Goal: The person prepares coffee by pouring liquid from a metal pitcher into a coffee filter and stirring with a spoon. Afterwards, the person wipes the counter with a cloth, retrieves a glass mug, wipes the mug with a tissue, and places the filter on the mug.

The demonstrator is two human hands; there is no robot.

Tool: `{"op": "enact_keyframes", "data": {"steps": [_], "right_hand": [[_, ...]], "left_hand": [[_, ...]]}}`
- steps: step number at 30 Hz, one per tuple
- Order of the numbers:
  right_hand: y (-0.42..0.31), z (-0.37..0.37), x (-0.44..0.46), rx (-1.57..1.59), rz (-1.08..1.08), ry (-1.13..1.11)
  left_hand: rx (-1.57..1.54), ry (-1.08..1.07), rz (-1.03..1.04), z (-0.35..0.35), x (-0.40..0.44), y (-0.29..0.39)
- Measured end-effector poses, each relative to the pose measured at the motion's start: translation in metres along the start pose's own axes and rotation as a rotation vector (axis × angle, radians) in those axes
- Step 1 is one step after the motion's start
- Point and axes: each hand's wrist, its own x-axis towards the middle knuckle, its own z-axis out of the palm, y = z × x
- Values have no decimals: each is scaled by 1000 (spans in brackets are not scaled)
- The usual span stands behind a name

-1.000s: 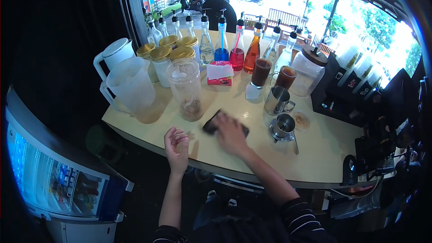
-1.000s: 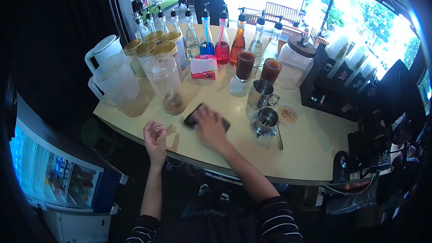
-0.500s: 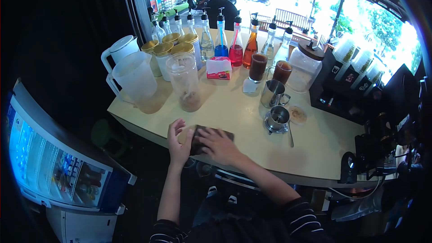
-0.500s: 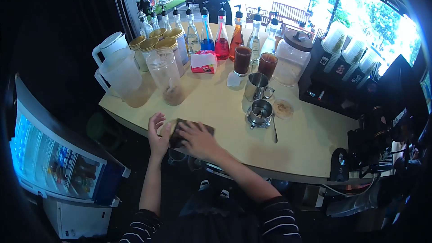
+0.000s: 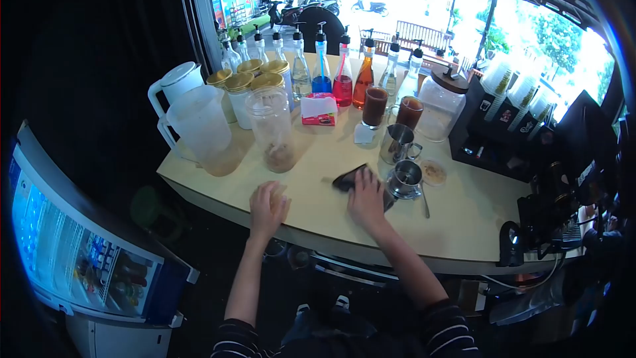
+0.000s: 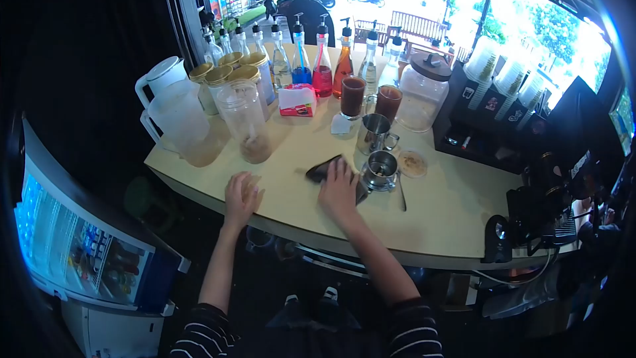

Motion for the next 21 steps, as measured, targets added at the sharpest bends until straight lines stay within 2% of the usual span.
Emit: {"op": "enact_keyframes", "data": {"steps": [2, 5, 8, 11, 13, 16, 18, 21], "right_hand": [[-8, 18, 40, -27, 211, 49], [-37, 29, 63, -23, 254, 70], [-93, 51, 36, 90, -137, 94], [-146, 32, -20, 80, -339, 2], [-131, 20, -41, 155, -443, 1], [-64, -4, -53, 168, -318, 2], [-24, -24, -64, 64, -102, 34], [-8, -33, -82, -21, 0, 72]], "left_hand": [[-35, -10, -15, -8, -12, -3], [-131, 2, -37, -30, -34, 0], [-222, 38, -70, -45, -45, -7], [-256, 111, -53, -45, -36, -13], [-345, 137, -72, -41, -33, -8], [-389, 96, -67, -32, -44, -4], [-402, 80, -54, -30, -49, -1], [-479, 64, -96, -23, -52, 18]]}}
